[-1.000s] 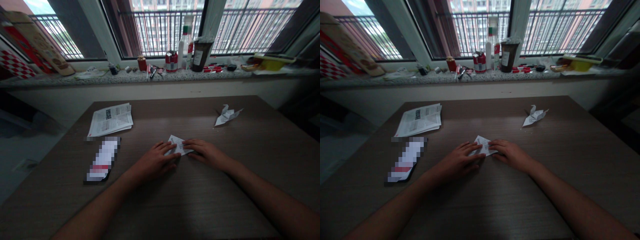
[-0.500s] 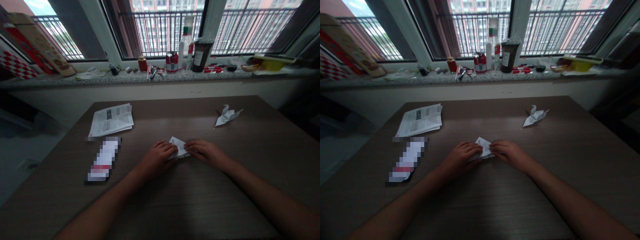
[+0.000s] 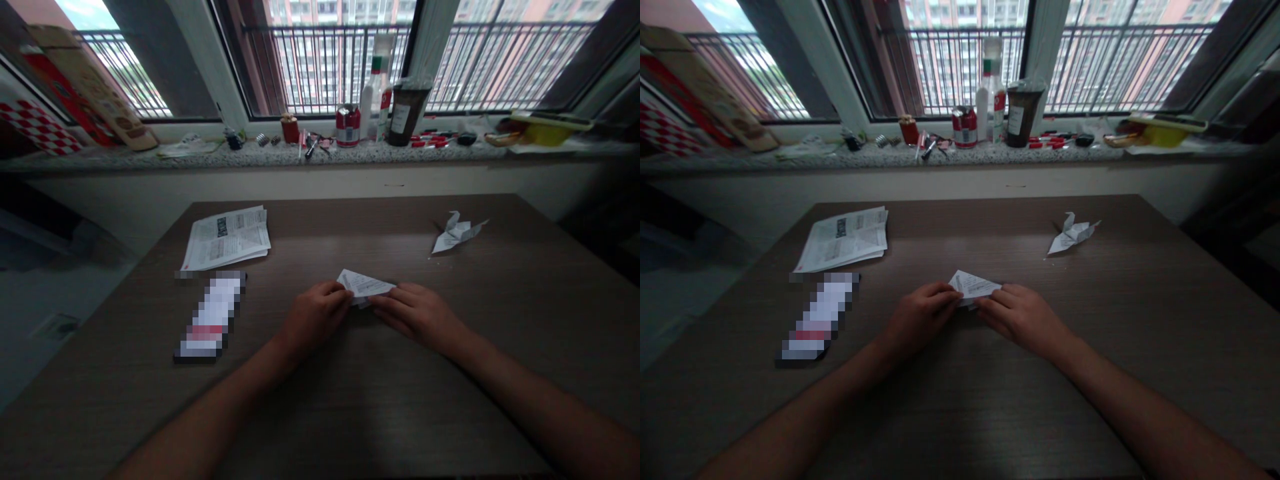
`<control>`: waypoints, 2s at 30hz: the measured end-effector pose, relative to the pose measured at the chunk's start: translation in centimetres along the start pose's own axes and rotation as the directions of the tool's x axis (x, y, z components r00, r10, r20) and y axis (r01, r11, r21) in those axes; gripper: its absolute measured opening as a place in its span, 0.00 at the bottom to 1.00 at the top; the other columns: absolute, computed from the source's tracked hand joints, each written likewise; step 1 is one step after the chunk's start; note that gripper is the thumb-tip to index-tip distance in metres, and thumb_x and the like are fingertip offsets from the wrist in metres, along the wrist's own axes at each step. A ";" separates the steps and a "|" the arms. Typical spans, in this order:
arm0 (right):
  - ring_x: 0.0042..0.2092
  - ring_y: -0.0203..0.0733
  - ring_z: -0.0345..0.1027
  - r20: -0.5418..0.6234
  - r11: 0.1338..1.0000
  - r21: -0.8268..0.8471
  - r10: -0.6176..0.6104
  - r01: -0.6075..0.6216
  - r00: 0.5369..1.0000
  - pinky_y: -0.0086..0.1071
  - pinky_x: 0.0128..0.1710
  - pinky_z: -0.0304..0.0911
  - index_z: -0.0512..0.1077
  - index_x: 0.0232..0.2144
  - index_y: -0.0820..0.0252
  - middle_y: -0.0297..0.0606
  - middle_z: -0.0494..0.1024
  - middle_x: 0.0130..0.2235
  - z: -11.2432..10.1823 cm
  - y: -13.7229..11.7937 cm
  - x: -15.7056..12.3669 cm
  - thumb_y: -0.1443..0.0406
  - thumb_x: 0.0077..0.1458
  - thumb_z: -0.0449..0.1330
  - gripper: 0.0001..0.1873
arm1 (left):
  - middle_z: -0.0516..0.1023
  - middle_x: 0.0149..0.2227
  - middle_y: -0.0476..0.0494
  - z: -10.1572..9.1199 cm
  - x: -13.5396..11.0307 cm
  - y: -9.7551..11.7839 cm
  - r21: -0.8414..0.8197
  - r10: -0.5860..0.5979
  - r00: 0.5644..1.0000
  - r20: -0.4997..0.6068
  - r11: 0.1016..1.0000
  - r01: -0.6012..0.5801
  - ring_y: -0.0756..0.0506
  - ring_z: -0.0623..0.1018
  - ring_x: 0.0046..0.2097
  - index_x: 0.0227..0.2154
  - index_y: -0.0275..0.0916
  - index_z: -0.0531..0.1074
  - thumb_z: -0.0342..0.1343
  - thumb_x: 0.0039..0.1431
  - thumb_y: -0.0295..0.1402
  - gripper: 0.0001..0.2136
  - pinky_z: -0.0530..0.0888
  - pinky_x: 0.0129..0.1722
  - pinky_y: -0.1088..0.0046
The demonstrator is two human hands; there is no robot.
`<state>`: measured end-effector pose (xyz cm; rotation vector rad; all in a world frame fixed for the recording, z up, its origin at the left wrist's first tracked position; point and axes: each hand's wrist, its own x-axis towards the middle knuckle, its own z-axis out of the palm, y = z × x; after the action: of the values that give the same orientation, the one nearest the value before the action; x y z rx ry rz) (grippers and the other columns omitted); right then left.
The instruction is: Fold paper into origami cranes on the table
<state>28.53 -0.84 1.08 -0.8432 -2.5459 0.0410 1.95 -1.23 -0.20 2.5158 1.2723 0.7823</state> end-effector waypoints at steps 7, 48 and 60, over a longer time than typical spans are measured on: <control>0.40 0.48 0.78 0.129 0.998 -0.007 0.064 -0.063 0.990 0.40 0.39 0.74 0.62 0.69 0.56 0.44 0.83 0.43 1.3 -1.3 -0.3 0.62 0.71 0.55 0.27 | 0.79 0.43 0.42 -0.3 0.1 0.4 -0.074 -0.069 0.997 -0.040 0.995 0.066 0.43 0.80 0.43 0.46 0.40 0.79 0.56 0.70 0.29 0.07 0.78 0.42 0.66; 0.45 0.50 0.74 0.027 0.991 0.026 0.130 -0.131 0.991 0.42 0.42 0.73 0.72 0.56 0.57 0.47 0.78 0.46 1.5 -1.0 1.1 0.67 0.69 0.55 0.16 | 0.78 0.42 0.44 -0.2 0.2 2.2 -0.339 -0.100 0.989 -0.106 0.939 0.059 0.47 0.80 0.41 0.48 0.39 0.76 0.56 0.71 0.29 0.07 0.81 0.40 0.71; 0.43 0.48 0.73 0.089 0.992 -0.107 0.075 -0.065 0.993 0.39 0.40 0.70 0.74 0.52 0.55 0.45 0.78 0.44 1.3 -0.8 1.5 0.69 0.68 0.56 0.13 | 0.73 0.45 0.44 -0.4 0.5 2.2 -0.147 0.024 0.993 -0.115 0.988 -0.041 0.48 0.78 0.39 0.45 0.40 0.74 0.52 0.71 0.24 0.08 0.79 0.39 0.71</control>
<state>26.47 -0.50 0.70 -0.9920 -2.6235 -0.0307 3.47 -2.18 1.26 2.4092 1.1613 1.0021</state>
